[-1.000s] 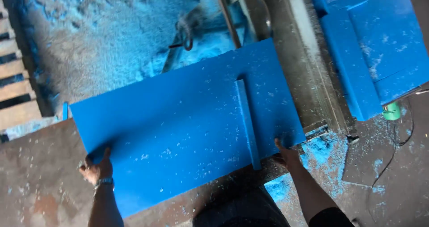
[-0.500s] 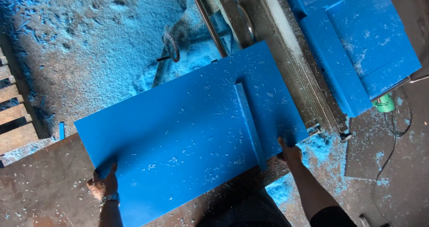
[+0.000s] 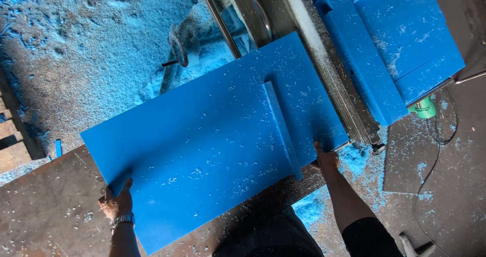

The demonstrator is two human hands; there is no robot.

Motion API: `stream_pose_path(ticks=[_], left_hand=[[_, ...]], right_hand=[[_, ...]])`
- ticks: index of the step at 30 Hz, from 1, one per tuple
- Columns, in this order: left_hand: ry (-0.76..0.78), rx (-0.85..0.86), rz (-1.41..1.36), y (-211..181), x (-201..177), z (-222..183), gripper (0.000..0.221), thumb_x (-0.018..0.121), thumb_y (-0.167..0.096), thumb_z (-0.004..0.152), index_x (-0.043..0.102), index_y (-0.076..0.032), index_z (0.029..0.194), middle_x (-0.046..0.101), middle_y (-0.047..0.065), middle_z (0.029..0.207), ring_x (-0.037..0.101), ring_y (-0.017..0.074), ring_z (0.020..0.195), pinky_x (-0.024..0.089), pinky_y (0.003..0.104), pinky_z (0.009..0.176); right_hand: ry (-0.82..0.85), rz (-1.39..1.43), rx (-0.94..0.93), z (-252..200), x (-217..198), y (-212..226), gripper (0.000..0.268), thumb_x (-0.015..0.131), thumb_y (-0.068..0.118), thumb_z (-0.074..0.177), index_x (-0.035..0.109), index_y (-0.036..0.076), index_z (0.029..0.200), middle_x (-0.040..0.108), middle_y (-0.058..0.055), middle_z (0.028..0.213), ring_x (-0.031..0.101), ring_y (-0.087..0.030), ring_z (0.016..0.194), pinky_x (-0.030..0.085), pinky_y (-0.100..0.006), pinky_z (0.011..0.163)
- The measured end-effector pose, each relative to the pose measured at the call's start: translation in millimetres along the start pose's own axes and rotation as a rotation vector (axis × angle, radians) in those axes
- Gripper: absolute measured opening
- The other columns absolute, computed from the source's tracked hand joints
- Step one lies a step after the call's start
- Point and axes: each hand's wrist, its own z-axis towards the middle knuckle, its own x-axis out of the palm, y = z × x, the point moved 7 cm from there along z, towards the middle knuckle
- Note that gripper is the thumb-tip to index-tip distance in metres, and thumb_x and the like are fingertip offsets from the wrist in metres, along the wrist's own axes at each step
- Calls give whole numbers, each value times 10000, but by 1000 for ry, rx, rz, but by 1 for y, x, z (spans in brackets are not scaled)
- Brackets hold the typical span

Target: Cutting blue rectangular boards or blocks using a table saw.

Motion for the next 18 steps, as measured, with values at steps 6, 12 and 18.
stream_pose_path(ticks=[6,12,18], left_hand=[[59,-1,59,0,25,10,672,647,-677,990,739,-17,1068,726,221,942,592,392,858,431,475,895],[57,33,24,-19,14,2,553,652,-601,1029,780,-74,925,730,173,840,582,310,711,416,419,815],[65,39,46,-19,21,5,664,593,-688,1032,768,-47,1032,772,169,1057,665,324,887,379,437,952]], right_hand=[[61,262,6,-18,-19,11,863,739,647,899,609,-161,1170,717,-224,800,653,-238,456,535,-311,372],[20,175,-3,-7,-23,14,805,746,687,879,678,-95,1059,713,-217,822,659,-273,563,541,-381,448],[-12,-33,10,28,-5,0,1130,580,907,813,571,-179,1126,665,-203,752,597,-236,509,499,-370,425]])
